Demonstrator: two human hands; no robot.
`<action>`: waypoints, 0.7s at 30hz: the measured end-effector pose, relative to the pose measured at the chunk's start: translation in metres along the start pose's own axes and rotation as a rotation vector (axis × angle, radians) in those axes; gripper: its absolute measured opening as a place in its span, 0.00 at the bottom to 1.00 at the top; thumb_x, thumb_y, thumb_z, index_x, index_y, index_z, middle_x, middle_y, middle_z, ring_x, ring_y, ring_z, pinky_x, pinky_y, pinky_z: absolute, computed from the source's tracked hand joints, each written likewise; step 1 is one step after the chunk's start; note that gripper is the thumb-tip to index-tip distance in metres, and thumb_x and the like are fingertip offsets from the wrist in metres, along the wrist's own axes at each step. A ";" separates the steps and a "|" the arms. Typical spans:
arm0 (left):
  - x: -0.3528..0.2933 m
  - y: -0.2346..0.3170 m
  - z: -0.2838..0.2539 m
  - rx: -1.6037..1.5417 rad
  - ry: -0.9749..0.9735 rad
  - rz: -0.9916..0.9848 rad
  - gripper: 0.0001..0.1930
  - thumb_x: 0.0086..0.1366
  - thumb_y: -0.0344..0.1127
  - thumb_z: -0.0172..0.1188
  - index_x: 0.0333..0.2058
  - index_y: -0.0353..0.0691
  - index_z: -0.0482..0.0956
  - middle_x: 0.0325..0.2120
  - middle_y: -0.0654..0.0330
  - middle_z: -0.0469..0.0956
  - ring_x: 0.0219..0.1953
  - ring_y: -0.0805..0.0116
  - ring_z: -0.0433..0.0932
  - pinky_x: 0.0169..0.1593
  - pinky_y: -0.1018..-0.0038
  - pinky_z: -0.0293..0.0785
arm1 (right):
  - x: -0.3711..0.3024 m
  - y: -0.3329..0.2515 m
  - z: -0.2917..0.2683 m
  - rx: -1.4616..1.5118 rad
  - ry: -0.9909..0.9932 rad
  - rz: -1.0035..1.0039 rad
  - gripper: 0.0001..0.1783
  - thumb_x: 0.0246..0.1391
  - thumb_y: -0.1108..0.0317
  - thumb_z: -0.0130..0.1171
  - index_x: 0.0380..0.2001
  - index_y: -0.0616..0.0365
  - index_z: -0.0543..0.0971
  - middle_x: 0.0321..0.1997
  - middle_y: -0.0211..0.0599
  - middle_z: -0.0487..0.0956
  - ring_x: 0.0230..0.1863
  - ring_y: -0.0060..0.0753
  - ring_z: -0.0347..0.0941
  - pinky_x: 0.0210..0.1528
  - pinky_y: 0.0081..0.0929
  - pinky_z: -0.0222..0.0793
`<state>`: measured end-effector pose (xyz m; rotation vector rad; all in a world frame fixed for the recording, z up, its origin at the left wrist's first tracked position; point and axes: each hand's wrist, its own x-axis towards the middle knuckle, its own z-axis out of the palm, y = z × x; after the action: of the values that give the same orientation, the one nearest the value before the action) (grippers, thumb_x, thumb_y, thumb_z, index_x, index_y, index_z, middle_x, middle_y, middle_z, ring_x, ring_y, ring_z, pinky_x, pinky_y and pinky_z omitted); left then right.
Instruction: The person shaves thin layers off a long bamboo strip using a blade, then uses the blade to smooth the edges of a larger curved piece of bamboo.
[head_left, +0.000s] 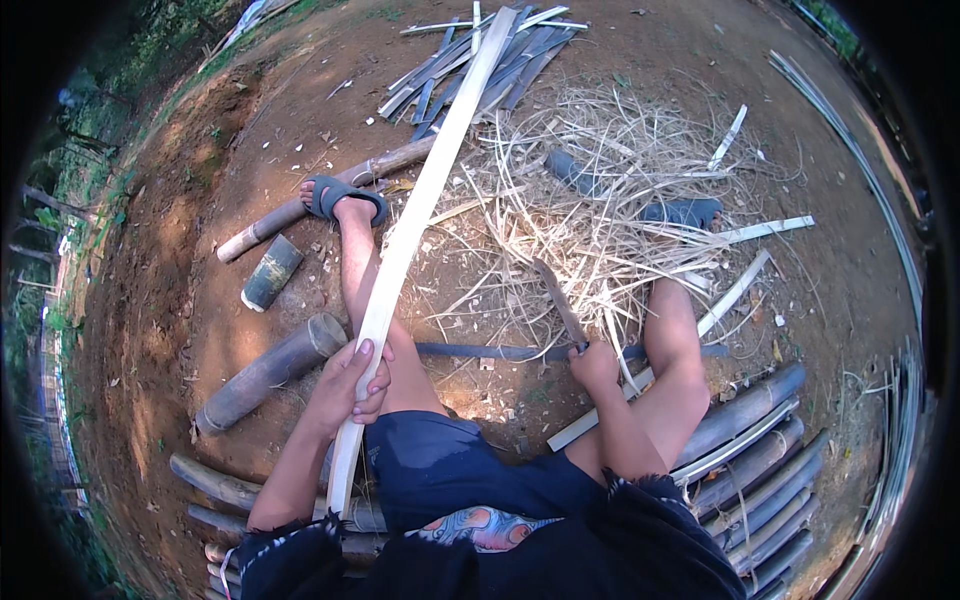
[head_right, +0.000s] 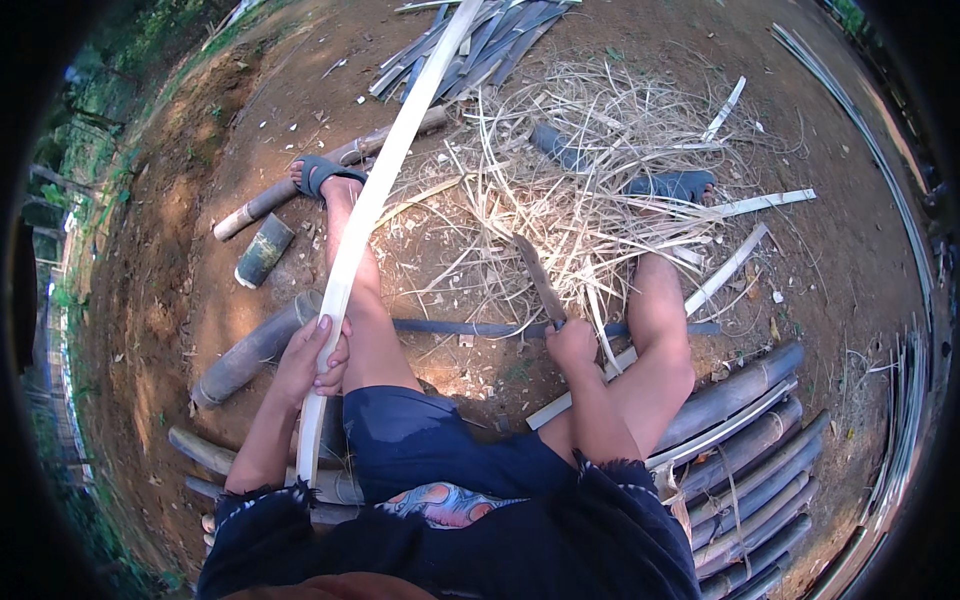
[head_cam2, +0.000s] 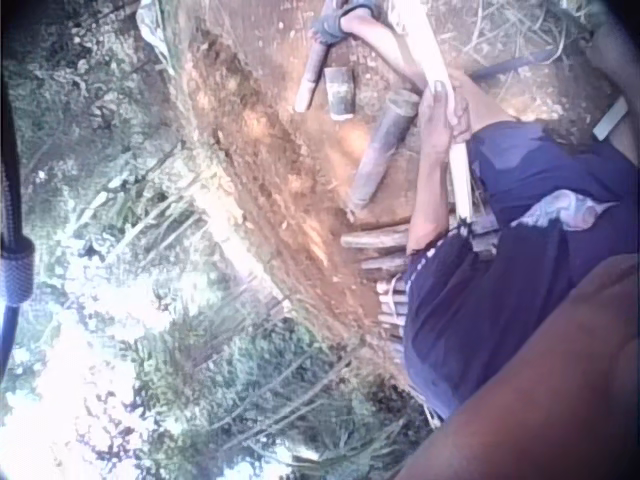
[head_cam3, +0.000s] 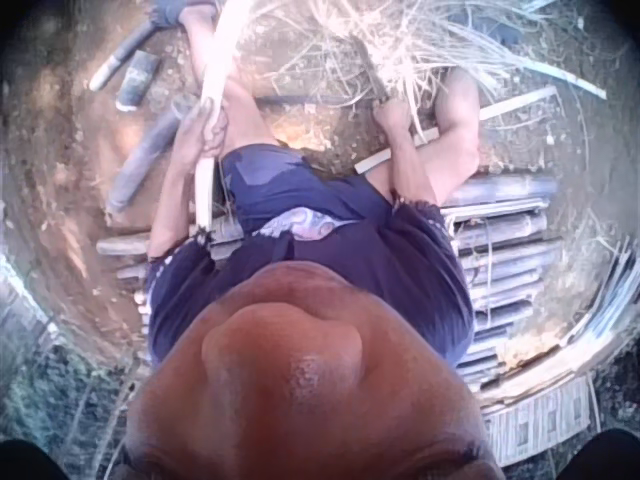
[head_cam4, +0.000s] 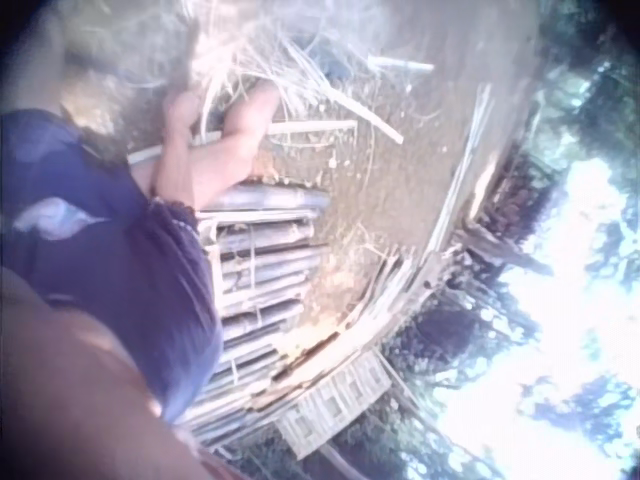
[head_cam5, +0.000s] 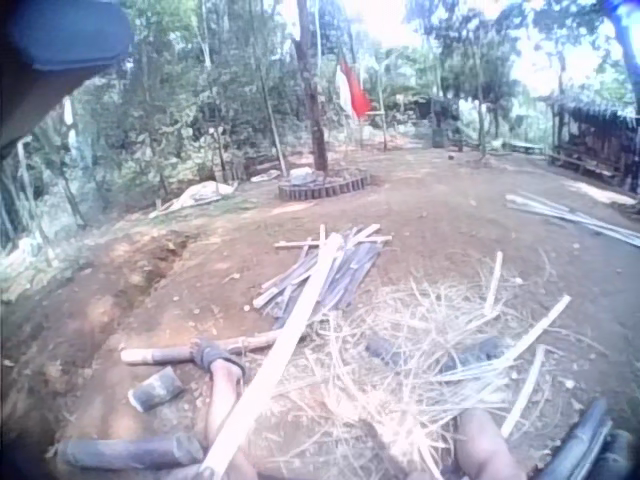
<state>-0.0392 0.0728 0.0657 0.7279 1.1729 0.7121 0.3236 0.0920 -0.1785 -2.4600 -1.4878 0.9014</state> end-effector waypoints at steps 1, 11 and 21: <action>0.006 0.005 0.003 0.043 0.019 0.039 0.19 0.79 0.50 0.38 0.46 0.39 0.67 0.19 0.66 0.62 0.10 0.83 0.53 0.12 0.83 0.51 | 0.006 0.000 0.001 -0.015 0.026 -0.037 0.24 0.50 0.55 0.69 0.37 0.69 0.82 0.39 0.60 0.83 0.42 0.59 0.81 0.49 0.48 0.77; 0.076 0.045 0.063 -0.083 0.059 0.508 0.19 0.79 0.51 0.39 0.49 0.39 0.65 0.23 0.66 0.63 0.12 0.83 0.59 0.14 0.84 0.58 | -0.125 -0.128 -0.055 0.861 -0.378 -0.585 0.25 0.64 0.56 0.60 0.55 0.66 0.77 0.50 0.54 0.81 0.53 0.42 0.80 0.58 0.35 0.72; 0.085 0.044 0.099 -0.070 0.136 0.821 0.18 0.79 0.47 0.40 0.52 0.37 0.62 0.30 0.63 0.68 0.18 0.77 0.70 0.20 0.79 0.71 | -0.172 -0.142 -0.065 0.893 -0.152 -0.715 0.18 0.71 0.62 0.48 0.56 0.62 0.69 0.31 0.44 0.77 0.31 0.34 0.75 0.35 0.32 0.71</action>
<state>0.0714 0.1537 0.0776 1.1270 0.9406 1.4939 0.1930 0.0309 0.0035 -1.1498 -1.3933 1.2173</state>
